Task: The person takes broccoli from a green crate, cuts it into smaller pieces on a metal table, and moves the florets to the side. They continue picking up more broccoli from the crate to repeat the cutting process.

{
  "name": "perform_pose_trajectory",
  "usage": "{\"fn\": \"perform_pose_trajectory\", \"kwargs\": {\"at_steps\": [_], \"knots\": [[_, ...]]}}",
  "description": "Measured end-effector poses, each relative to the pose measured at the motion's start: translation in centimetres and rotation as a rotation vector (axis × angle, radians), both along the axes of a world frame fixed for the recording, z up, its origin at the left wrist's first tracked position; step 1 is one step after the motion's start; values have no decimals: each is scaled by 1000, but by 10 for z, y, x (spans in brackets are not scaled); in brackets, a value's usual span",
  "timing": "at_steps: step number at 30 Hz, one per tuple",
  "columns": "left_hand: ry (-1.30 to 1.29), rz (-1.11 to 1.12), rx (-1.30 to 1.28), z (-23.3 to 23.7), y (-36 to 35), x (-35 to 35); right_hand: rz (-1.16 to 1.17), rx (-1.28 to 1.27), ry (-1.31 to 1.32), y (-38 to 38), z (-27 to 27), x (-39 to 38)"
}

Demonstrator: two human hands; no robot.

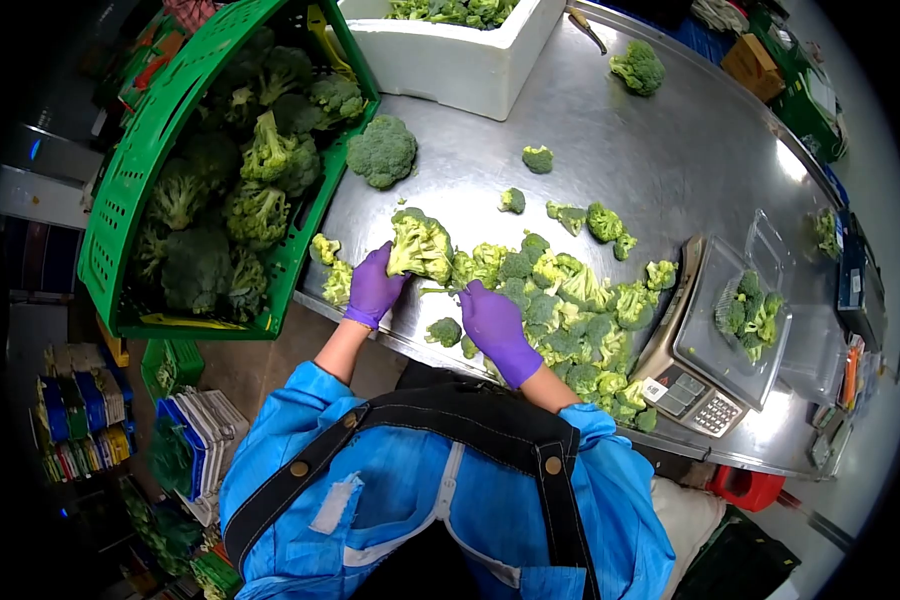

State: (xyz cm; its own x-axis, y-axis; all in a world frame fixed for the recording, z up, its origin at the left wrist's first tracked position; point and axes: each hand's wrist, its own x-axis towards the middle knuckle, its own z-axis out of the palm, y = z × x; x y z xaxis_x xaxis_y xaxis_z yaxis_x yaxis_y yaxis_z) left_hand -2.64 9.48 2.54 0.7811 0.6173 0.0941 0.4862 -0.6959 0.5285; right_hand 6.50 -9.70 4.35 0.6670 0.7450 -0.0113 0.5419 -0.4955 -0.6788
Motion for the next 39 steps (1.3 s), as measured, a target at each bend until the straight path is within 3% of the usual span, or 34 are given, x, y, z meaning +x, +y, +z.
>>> {"fn": "perform_pose_trajectory", "kwargs": {"at_steps": [6, 9, 22, 24, 30, 32, 34, 36, 37, 39], "knots": [[64, -215, 131, -5, -10, -5, 49, 17, -97, 12, -12, -1], [45, -225, 142, -15, -7, -9, 70, -89, -122, 18, -18, 1], [-116, -166, 70, -24, 1, -16, 119, -19, -125, 51, -36, 5], [-66, -270, 195, -21, -8, -16, 190, 27, -162, 54, -50, 7], [-150, -237, 173, -10, -16, -11, 54, 17, 11, 41, -36, 2], [-94, -186, -90, -16, -23, -18, 75, 51, 33, 32, -39, -4], [-259, -112, -295, -32, -33, -29, 95, 5, -16, 25, -35, -8], [-328, 69, -714, -72, -37, -47, 89, -4, -28, 21, -35, -14], [-326, 69, -718, -53, -38, -44, 91, -11, -35, 19, -36, -17], [-269, 231, -1701, -17, -36, -41, 96, -23, -40, 16, -38, -18]]}}
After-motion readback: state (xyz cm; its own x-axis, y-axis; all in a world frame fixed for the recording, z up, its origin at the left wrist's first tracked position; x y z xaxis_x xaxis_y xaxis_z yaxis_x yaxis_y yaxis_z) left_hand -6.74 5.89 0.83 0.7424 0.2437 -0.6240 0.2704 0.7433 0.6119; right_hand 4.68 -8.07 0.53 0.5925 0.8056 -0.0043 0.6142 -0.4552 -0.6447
